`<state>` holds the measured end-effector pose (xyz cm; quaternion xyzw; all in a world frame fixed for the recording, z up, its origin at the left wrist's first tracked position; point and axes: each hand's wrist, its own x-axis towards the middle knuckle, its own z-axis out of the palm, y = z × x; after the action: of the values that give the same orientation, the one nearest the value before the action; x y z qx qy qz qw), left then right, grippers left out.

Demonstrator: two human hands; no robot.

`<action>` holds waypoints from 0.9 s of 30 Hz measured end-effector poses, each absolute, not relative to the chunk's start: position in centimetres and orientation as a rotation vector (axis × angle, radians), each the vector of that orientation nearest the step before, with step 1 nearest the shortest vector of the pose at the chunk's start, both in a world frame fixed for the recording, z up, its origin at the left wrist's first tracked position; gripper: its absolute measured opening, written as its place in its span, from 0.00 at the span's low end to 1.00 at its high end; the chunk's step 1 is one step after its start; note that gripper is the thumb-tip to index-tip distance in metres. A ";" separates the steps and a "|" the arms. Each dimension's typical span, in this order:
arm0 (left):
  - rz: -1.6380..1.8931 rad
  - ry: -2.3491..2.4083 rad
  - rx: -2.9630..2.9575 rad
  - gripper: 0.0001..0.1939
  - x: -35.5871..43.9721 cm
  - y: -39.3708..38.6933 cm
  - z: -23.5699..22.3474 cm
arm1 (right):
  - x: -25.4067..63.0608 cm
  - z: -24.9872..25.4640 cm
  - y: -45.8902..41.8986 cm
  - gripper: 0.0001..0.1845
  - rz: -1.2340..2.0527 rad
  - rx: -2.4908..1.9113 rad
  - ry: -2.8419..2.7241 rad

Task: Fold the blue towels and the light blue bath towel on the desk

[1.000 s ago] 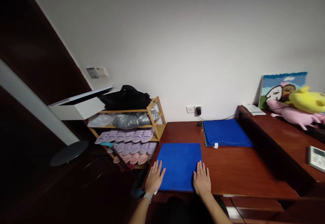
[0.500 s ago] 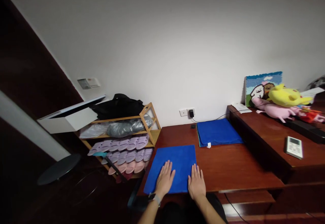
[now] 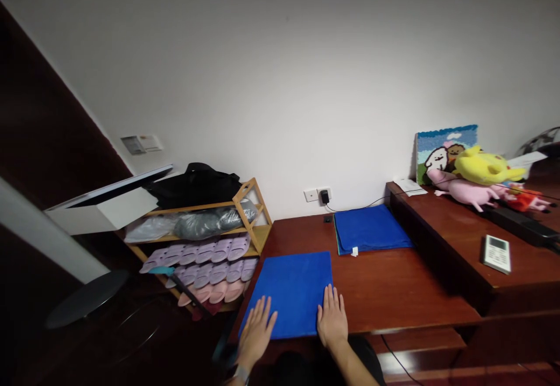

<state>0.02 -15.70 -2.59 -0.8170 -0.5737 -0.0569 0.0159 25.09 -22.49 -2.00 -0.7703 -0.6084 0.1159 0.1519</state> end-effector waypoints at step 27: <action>-0.384 -1.545 -2.711 0.34 6.3 -17.9 0.0 | 24.7 -4.3 -25.6 0.34 0.191 -2.113 -1.764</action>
<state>6.30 -17.89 0.00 -0.8624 -0.4913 -0.1222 -0.0011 24.66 -25.62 -4.29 -0.7519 -0.6276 0.0680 0.1902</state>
